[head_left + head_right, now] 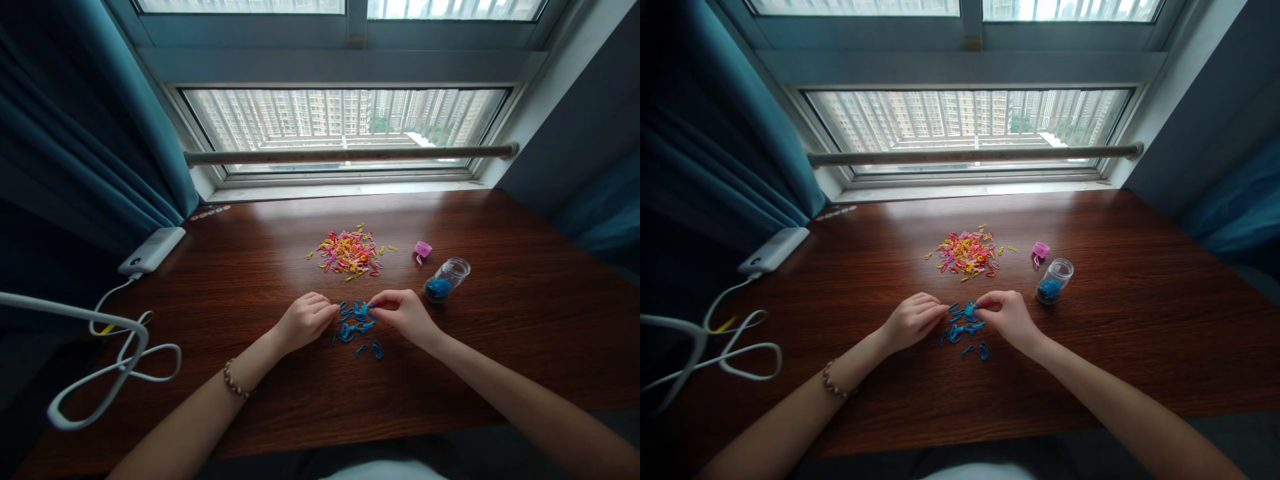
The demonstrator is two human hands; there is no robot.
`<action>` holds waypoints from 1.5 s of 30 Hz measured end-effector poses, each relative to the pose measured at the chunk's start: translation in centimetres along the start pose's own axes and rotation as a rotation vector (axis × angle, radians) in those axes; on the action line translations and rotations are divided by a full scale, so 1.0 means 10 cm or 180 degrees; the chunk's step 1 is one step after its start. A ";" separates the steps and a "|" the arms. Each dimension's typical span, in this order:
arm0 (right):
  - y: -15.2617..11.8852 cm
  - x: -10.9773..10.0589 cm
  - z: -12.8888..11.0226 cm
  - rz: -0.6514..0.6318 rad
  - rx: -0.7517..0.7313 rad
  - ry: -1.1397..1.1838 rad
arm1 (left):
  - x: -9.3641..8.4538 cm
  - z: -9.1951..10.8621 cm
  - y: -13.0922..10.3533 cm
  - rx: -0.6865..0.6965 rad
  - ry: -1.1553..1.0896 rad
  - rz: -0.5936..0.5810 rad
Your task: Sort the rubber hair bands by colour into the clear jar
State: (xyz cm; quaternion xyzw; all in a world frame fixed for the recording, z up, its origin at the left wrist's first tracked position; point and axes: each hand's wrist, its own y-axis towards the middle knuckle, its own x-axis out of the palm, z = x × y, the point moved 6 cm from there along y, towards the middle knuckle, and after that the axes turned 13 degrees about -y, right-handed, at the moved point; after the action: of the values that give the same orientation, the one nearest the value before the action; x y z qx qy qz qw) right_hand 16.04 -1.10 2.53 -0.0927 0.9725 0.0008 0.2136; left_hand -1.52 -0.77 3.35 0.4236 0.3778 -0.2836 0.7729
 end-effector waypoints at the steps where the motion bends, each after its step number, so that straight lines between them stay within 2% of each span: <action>1: -0.02 -0.02 -0.01 0.0012 0.0040 0.0046 | 0.00 0.01 0.00 0.0019 0.0003 -0.0002; 4: -0.10 -0.21 -0.18 0.0168 -0.0215 -0.0094 | -0.01 0.01 0.01 0.0069 0.0030 0.0049; 6: -0.18 -0.45 -0.40 0.0298 -0.0591 -0.0408 | 0.00 0.01 0.00 0.0149 0.0035 0.0081; 9: -0.29 -1.03 -0.73 0.0779 -0.0828 -0.1003 | 0.02 -0.01 -0.01 0.0241 0.0019 0.0081; 11: -0.32 -1.44 -0.88 0.1040 -0.0765 -0.1390 | 0.04 -0.02 -0.02 0.0250 -0.0004 0.0052; 13: -0.28 -1.74 -0.94 0.0945 -0.0618 -0.1864 | 0.05 -0.03 -0.02 0.0244 -0.0029 0.0009; 15: -0.20 -1.90 -0.93 0.0744 -0.0463 -0.2281 | 0.06 -0.03 -0.02 0.0248 -0.0049 -0.0022; 18: -0.07 -1.92 -0.86 0.0439 -0.0331 -0.2859 | 0.06 -0.03 -0.02 0.0251 -0.0046 -0.0018; 21: 0.02 -1.80 -0.81 0.0119 -0.0295 -0.3191 | 0.05 -0.03 -0.01 0.0252 -0.0004 0.0010; 25: 0.08 -1.70 -0.79 -0.0085 -0.0353 -0.3416 | 0.05 -0.02 0.00 0.0253 0.0046 -0.0012; 35: 0.06 -1.63 -0.84 -0.0272 -0.0388 -0.3653 | 0.06 -0.02 -0.01 0.0250 0.0016 -0.0071; 41: 0.06 -1.67 -0.81 -0.0421 -0.0382 -0.3692 | 0.06 0.00 0.00 0.0250 -0.0005 -0.0101; 45: 0.05 -1.73 -0.84 -0.0373 -0.0352 -0.3594 | 0.05 0.00 0.00 0.0254 -0.0001 -0.0112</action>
State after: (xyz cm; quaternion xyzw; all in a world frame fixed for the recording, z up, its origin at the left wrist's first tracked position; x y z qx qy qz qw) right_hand 27.85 2.16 17.35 -0.1427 0.6993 0.0893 0.6947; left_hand -1.20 -0.79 2.91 0.4474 0.3734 -0.3120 0.7504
